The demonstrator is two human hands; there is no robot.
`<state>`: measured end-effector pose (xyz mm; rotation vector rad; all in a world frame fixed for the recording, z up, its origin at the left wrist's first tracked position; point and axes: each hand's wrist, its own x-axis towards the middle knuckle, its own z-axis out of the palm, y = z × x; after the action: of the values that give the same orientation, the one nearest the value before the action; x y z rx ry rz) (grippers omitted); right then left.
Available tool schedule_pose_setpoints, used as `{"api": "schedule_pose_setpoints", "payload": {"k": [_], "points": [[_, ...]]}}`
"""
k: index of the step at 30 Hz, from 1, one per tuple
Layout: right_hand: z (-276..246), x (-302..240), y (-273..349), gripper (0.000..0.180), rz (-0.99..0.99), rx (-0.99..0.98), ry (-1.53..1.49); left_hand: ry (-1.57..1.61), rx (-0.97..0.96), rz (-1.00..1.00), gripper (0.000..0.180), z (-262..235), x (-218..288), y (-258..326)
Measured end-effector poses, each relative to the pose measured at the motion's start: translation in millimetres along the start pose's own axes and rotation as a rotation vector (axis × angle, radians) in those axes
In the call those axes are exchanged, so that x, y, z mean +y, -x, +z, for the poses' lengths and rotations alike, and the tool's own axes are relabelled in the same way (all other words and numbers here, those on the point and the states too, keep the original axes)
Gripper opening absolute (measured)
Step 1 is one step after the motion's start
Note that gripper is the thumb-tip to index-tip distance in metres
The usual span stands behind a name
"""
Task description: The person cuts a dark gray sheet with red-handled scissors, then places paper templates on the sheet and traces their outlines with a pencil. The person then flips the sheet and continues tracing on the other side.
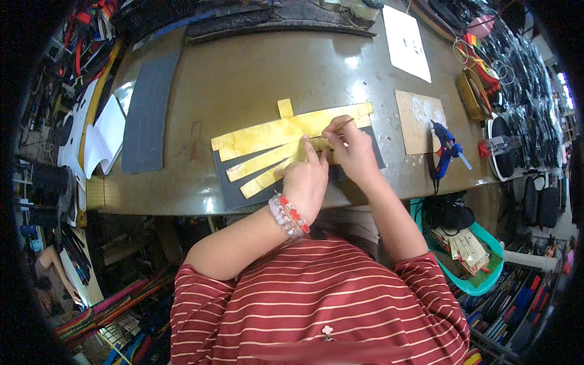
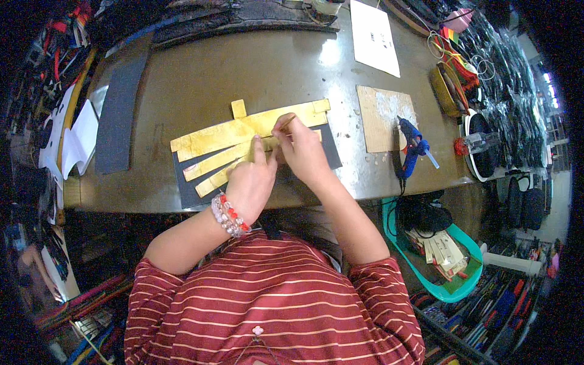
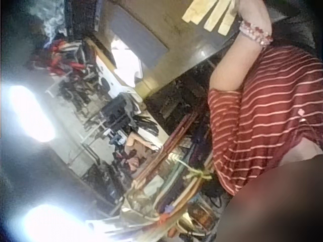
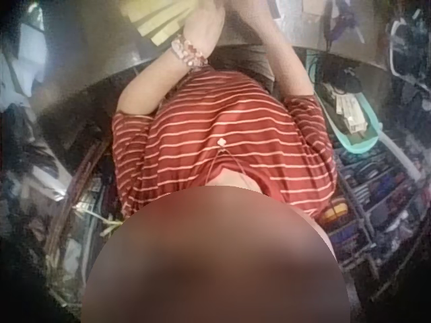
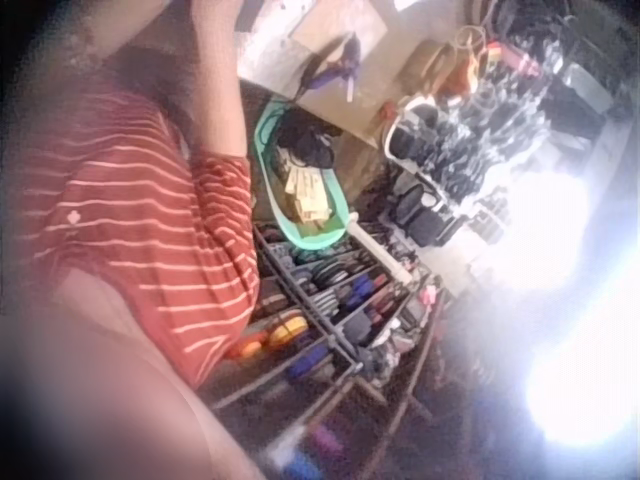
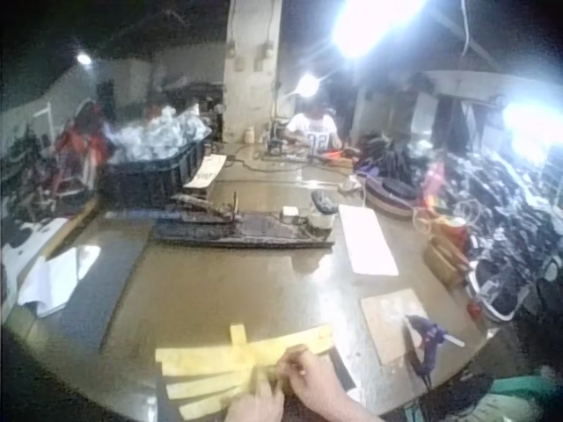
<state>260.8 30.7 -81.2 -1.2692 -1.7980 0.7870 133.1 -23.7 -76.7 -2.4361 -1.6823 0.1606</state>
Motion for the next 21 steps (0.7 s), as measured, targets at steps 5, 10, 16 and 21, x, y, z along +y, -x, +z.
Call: {"api": "schedule_pose_setpoints", "payload": {"k": [5, 10, 16, 21], "points": [[14.7, -2.4, 0.4, 0.009, -0.072, 0.037, 0.135, -0.01, 0.033, 0.02, 0.039, 3.4, -1.4, -0.5], [14.3, 2.8, 1.6, 0.01, -0.254, 0.074, 0.23, 0.007, -0.149, -0.037, 0.055, 0.2, 2.1, -3.7], [-25.5, 24.1, -2.6, 0.009, -0.059, 0.09, 0.401, -0.035, -0.067, 0.072, 0.055, -7.3, -8.5, -0.6], [-66.5, 56.4, 2.5, 0.011, -0.04, 0.326, 0.392, 0.117, -0.087, 0.128, 0.055, -8.0, -20.0, -5.0]]}}
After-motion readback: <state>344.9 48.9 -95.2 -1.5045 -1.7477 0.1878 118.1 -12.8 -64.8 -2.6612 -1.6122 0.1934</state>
